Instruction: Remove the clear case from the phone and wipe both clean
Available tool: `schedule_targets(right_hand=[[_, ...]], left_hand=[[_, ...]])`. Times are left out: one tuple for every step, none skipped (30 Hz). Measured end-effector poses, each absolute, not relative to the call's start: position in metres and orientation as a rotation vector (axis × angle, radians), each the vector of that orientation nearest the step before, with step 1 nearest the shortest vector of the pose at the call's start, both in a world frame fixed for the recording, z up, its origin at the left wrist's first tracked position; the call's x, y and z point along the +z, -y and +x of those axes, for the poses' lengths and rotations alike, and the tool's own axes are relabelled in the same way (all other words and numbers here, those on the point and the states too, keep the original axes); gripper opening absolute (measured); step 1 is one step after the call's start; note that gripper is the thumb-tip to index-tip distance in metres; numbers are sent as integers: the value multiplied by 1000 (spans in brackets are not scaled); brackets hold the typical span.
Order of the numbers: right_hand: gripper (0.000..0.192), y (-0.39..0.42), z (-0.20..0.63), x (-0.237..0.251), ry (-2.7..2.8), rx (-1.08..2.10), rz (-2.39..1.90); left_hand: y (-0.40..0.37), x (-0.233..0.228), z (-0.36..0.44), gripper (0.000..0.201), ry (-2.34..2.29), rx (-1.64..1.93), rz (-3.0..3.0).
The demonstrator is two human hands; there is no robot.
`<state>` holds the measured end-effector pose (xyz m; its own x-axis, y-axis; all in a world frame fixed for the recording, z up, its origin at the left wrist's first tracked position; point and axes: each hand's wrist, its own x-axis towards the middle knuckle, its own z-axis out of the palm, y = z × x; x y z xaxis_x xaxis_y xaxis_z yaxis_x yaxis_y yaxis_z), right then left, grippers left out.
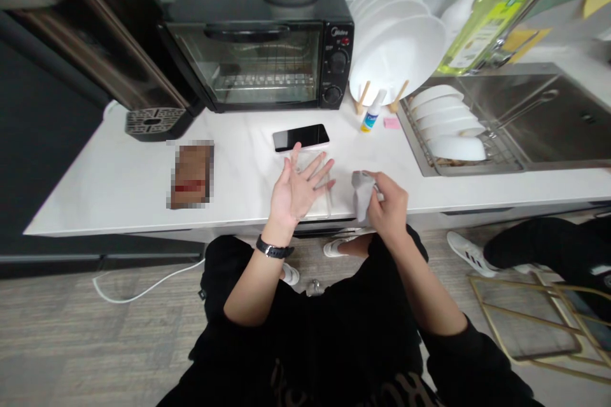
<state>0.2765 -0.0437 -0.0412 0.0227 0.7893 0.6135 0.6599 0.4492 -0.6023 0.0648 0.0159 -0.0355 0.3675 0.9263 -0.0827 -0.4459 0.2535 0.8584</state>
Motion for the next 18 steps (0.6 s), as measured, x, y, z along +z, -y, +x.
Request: schedule_targets(right_hand=[[37, 35, 282, -35, 1721, 199, -1264], [35, 26, 287, -29, 1735, 232, -1256], [33, 16, 289, -24, 1748, 244, -1246], [32, 6, 290, -19, 1766, 239, -1232], [32, -3, 289, -16, 1787, 225, -1216], [34, -13, 287, -13, 1813, 205, -1200], [38, -21, 282, -11, 1843, 189, -1185], [42, -29, 275, -10, 1877, 182, -1175], [43, -35, 268, -9, 1906, 176, -1173], [41, -40, 259, -9, 1931, 172, -1181], [38, -43, 250, -10, 1943, 169, -1193], [35, -45, 241, -11, 1939, 167, -1203], [32, -46, 232, -13, 1928, 170, -1203], [30, -45, 224, -16, 1911, 174, -1190], [30, -43, 217, -19, 1896, 179, -1168], [30, -41, 211, -23, 1887, 189, -1141], [31, -38, 206, -27, 1881, 201, -1116], [32, -34, 202, -30, 1877, 212, -1100]], left_hand=[[-16, -36, 65, 66, -656, 1037, 833], [-18, -36, 65, 66, -638, 1031, 814], [-19, -36, 65, 66, -624, 1018, 801], [-21, -36, 65, 65, -613, 1002, 789], [-23, -36, 65, 65, -603, 987, 774], [-24, -36, 66, 65, -599, 973, 761], [-26, -37, 66, 66, -603, 962, 758], [-27, -37, 67, 66, -615, 955, 764], [-27, -38, 67, 66, -631, 949, 779], [-27, -39, 68, 66, -646, 943, 797], [-27, -39, 69, 66, -658, 940, 809], [-27, -40, 70, 65, -669, 940, 809], [-27, -40, 72, 63, -680, 941, 800], [-27, -41, 73, 62, -693, 947, 790], [-27, -41, 74, 60, -707, 964, 783], [-27, -41, 75, 58, -719, 988, 785], [-28, -42, 75, 56, -728, 1018, 799], [-29, -42, 75, 55, -733, 1045, 823]])
